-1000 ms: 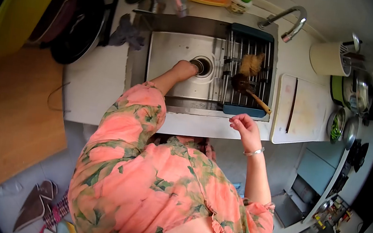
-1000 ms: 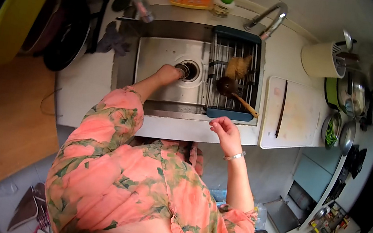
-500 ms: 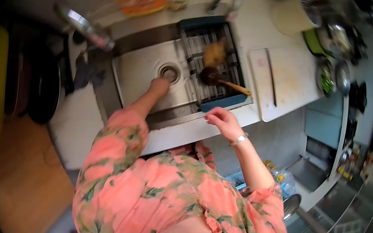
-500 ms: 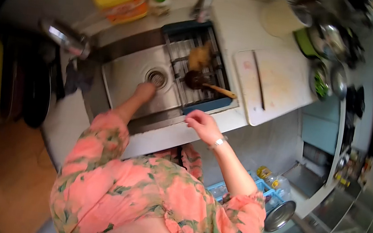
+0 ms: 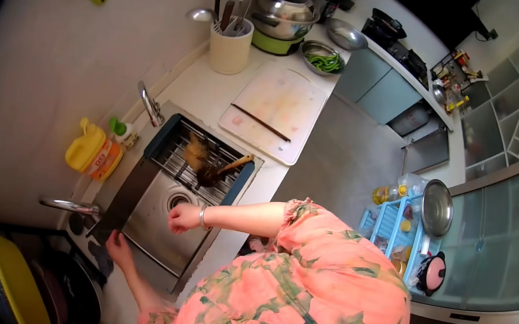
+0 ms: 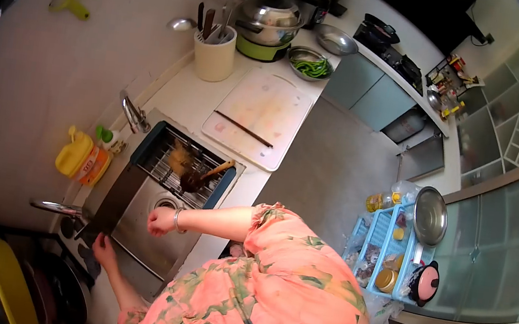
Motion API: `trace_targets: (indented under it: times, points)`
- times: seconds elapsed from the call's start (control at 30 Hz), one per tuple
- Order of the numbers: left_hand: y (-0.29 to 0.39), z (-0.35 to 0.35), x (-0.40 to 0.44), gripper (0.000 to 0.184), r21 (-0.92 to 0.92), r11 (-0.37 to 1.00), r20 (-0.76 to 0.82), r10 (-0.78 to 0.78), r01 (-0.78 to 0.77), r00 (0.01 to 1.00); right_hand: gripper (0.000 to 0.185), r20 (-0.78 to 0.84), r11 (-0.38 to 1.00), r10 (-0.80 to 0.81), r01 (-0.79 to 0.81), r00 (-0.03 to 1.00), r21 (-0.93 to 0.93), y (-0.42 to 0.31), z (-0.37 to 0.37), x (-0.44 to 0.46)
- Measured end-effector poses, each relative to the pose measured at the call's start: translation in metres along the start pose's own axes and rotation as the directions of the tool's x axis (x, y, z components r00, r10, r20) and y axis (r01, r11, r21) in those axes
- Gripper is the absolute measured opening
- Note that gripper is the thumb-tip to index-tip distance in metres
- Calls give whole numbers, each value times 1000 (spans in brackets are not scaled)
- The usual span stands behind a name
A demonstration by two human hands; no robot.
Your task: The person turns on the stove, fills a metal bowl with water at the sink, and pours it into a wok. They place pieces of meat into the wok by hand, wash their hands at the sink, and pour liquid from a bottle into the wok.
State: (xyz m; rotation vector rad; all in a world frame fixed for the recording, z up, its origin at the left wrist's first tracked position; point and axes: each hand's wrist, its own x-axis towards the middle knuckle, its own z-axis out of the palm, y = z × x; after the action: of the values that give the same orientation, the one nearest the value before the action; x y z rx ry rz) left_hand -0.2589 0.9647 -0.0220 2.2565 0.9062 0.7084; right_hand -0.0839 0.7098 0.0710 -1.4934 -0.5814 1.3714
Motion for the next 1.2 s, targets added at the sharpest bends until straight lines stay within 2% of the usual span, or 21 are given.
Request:
trace_targets:
  times: [0.07,0.1,0.13,0.2,0.23,0.3,0.33,0.4,0.43,0.5,0.6,0.63,0.67,0.73,0.77,0.8,0.83,0.87,0.93,1.13,1.2]
  points:
    - [30,-27,2,32,90,995,-111,-44,54,993,16,-5,1000,15,-15,1000,1,-2,4,1]
    - [14,-27,7,41,107,994,-132,5,9,991,18,-6,1000,21,-21,1000,-2,-2,4,2]
    - [21,-30,10,41,104,995,-136,10,4,991,20,-7,1000,29,-29,1000,-5,-2,3,2]
    - [34,-35,15,46,120,993,-259,41,-10,965,21,-11,999,32,-32,999,8,0,0,1]
    - [24,-35,17,46,119,993,-261,44,-13,964,22,-13,999,40,-39,999,23,0,-2,1]
    - [-6,-33,25,51,364,928,-194,159,-79,968,24,-24,999,39,-39,999,5,1,-4,1]
    - [-3,-36,27,51,365,927,-194,162,-82,967,25,-33,999,43,-43,999,-10,0,-4,1]
    - [4,-40,32,54,196,967,7,-169,165,986,24,-35,999,38,-39,999,-24,0,-7,0]
    - [2,-41,33,54,200,965,5,-173,169,985,23,-30,999,38,-39,999,-38,1,-6,1]
    - [-6,-40,37,54,231,969,-6,-91,89,996,22,-27,998,48,-49,998,-25,3,-8,3]
    - [-24,-37,39,55,369,925,-84,-66,93,994,18,-42,997,79,-80,996,-3,-1,-8,3]
    - [-1,-47,33,56,394,917,-79,-40,68,996,19,-30,996,83,-82,996,19,1,-8,7]
    - [-2,-46,28,55,387,921,-153,17,44,988,20,-26,995,90,-89,996,35,6,-9,12]
    - [29,-58,25,53,239,960,-181,-102,145,978,19,-39,990,143,-143,989,4,-7,-8,5]
    - [38,-62,24,50,275,951,-228,-80,143,970,18,-46,989,146,-146,988,8,-19,-5,-2]
    - [5,-50,26,47,484,873,-331,125,55,935,19,-39,987,155,-153,987,42,-20,-4,2]
    - [30,-64,28,45,363,929,-343,59,74,938,19,-27,984,177,-176,984,27,-21,-3,8]
    - [27,-65,36,42,353,935,-350,98,35,931,20,-18,983,159,-156,987,95,-16,-5,15]
    - [33,-76,41,37,214,968,-247,-78,133,966,20,25,973,174,-176,984,151,-22,0,23]
    - [49,-86,35,33,254,934,-201,-204,252,958,24,34,948,175,-178,984,263,-33,14,53]
    - [54,-83,26,33,265,933,-201,-196,246,960,30,26,929,133,-133,991,346,-40,22,63]
